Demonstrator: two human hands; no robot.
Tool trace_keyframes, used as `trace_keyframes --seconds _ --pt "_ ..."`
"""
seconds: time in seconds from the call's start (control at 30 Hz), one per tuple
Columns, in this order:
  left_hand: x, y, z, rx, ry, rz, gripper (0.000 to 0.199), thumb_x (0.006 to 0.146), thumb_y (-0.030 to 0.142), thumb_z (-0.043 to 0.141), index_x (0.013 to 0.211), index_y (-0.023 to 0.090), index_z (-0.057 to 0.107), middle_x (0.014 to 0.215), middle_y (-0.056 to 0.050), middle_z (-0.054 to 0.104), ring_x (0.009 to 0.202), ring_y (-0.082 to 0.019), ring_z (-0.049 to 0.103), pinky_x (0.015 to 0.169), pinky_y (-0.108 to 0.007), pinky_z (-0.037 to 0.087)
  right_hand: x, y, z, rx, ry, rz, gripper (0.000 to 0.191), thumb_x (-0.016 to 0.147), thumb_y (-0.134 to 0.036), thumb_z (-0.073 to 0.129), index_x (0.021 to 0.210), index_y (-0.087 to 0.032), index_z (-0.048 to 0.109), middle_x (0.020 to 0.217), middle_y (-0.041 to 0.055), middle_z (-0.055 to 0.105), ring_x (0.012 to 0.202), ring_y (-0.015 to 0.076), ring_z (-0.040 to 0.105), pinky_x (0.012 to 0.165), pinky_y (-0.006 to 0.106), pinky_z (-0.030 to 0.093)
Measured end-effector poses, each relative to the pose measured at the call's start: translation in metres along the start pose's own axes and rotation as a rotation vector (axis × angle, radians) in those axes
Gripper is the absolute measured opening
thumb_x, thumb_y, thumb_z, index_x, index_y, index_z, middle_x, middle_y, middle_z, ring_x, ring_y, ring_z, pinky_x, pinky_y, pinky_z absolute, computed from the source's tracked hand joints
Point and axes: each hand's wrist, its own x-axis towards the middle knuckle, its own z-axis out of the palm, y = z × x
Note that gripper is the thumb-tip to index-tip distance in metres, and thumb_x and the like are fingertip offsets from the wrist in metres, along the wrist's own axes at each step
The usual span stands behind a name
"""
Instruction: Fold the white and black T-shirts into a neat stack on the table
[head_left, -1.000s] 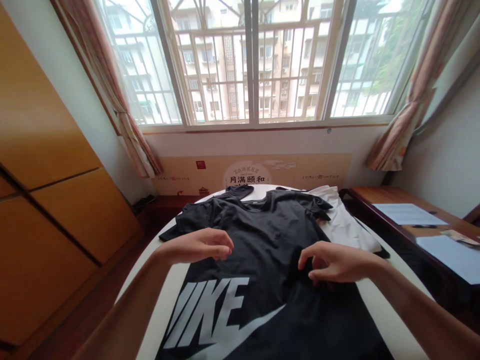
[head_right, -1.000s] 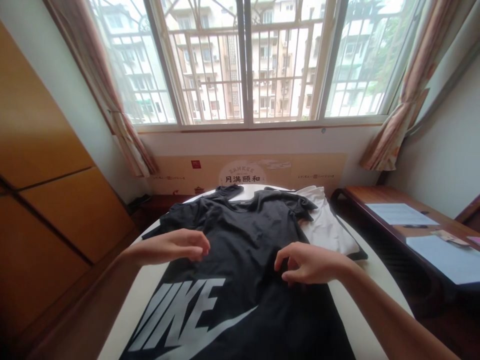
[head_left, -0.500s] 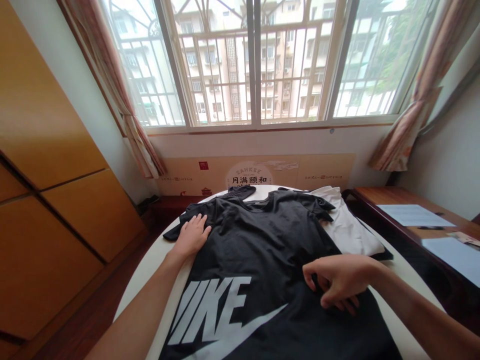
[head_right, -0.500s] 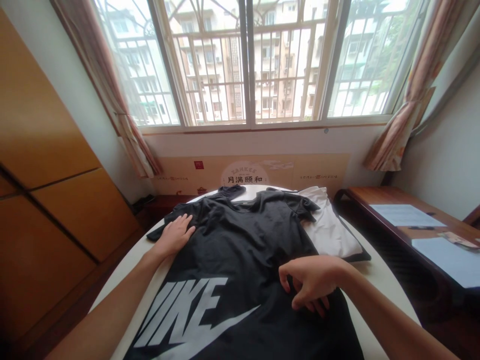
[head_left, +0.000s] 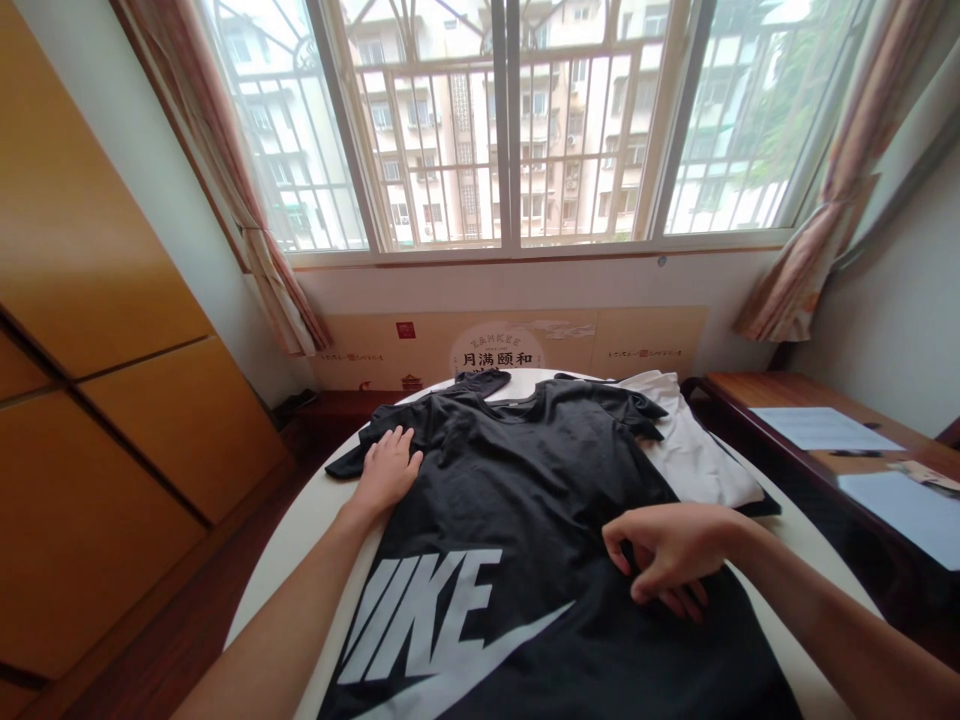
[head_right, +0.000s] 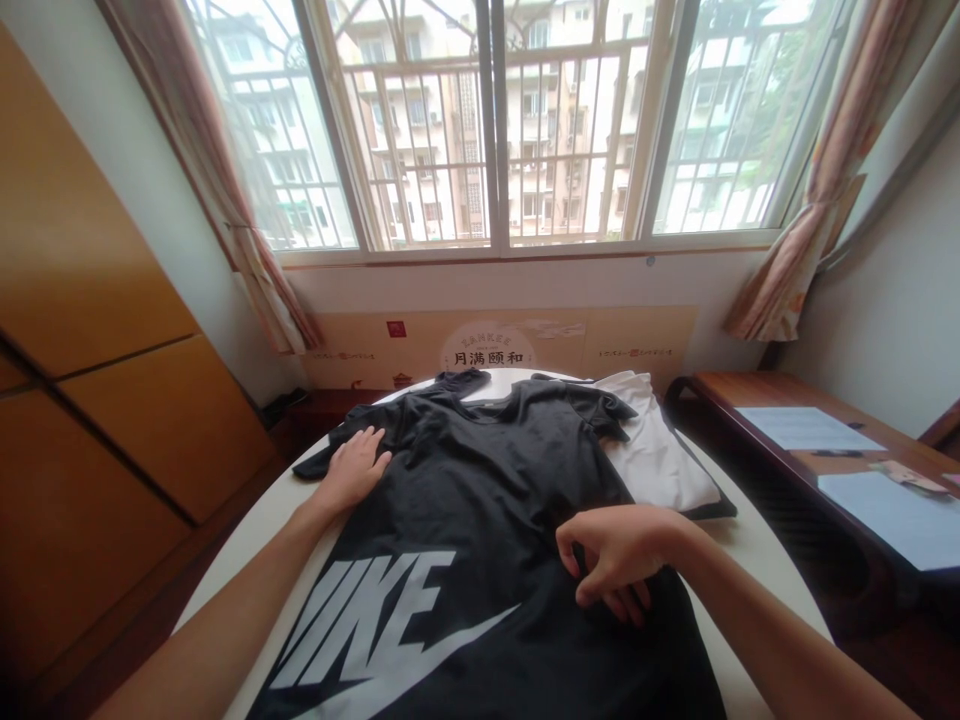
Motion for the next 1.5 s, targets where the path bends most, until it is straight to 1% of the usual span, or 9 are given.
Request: trace_keyframes --seconds 0.23,0.43,0.73,0.93,1.13,1.27,1.5 --pt "-0.0015 0.0032 -0.002 0.009 -0.006 -0.013 0.061 0.105 0.036 0.038 0.16 0.011 0.046 0.167 -0.018 0.042 0.156 -0.033 0.037 0.126 -0.05 0.03 0.0027 0.0035 -0.0004 0.026 -0.01 -0.006 0.053 0.074 -0.049 0.081 0.103 -0.024 0.045 0.061 -0.0025 0.071 0.043 0.0171 0.065 0.037 0.023 0.052" --pt "-0.0018 0.0043 -0.0019 0.007 -0.013 -0.022 0.061 0.105 0.036 0.04 0.16 0.009 0.046 0.167 -0.02 0.041 0.156 -0.033 0.037 0.126 -0.05 0.029 0.0044 0.0043 -0.0014 0.024 -0.018 -0.013 0.049 0.077 -0.048 0.08 0.102 -0.023 0.046 0.062 -0.002 0.072 0.044 0.0165 0.065 0.039 0.022 0.053" --pt "-0.0031 0.0035 0.0001 -0.007 0.005 -0.017 0.061 0.105 0.036 0.039 0.159 0.01 0.046 0.167 -0.019 0.042 0.156 -0.034 0.037 0.126 -0.05 0.029 0.0049 0.0035 -0.0007 0.034 -0.028 -0.013 0.051 0.078 -0.054 0.079 0.101 -0.024 0.045 0.061 -0.0021 0.071 0.043 0.0169 0.065 0.038 0.023 0.052" --pt "-0.0027 0.0041 -0.0005 -0.008 0.004 -0.022 0.061 0.104 0.035 0.04 0.159 0.01 0.047 0.167 -0.019 0.042 0.155 -0.034 0.038 0.126 -0.05 0.03 0.0035 0.0023 -0.0011 0.036 -0.02 -0.017 0.048 0.079 -0.05 0.079 0.101 -0.023 0.046 0.061 -0.002 0.071 0.044 0.0166 0.065 0.039 0.023 0.052" --pt "-0.0028 0.0044 -0.003 0.003 -0.017 -0.02 0.061 0.105 0.035 0.04 0.16 0.009 0.046 0.168 -0.018 0.041 0.156 -0.034 0.037 0.126 -0.05 0.029 0.002 -0.0001 -0.0008 0.047 -0.023 -0.004 0.05 0.078 -0.052 0.08 0.1 -0.023 0.046 0.06 -0.0023 0.071 0.043 0.0162 0.064 0.038 0.022 0.053" --pt "-0.0036 0.0056 -0.0045 0.002 -0.017 -0.023 0.061 0.105 0.034 0.04 0.16 0.008 0.046 0.167 -0.019 0.041 0.156 -0.034 0.037 0.126 -0.051 0.03 0.0047 0.0029 -0.001 0.047 -0.028 -0.005 0.047 0.078 -0.047 0.078 0.101 -0.023 0.046 0.06 -0.0021 0.071 0.044 0.016 0.065 0.038 0.022 0.053" --pt "-0.0045 0.0073 -0.0064 0.031 -0.036 -0.039 0.06 0.106 0.033 0.041 0.161 0.01 0.045 0.168 -0.016 0.041 0.156 -0.032 0.037 0.126 -0.048 0.03 0.0086 0.0071 -0.0014 0.068 -0.032 -0.007 0.042 0.077 -0.04 0.075 0.101 -0.023 0.046 0.06 -0.0014 0.071 0.043 0.017 0.065 0.037 0.023 0.053"
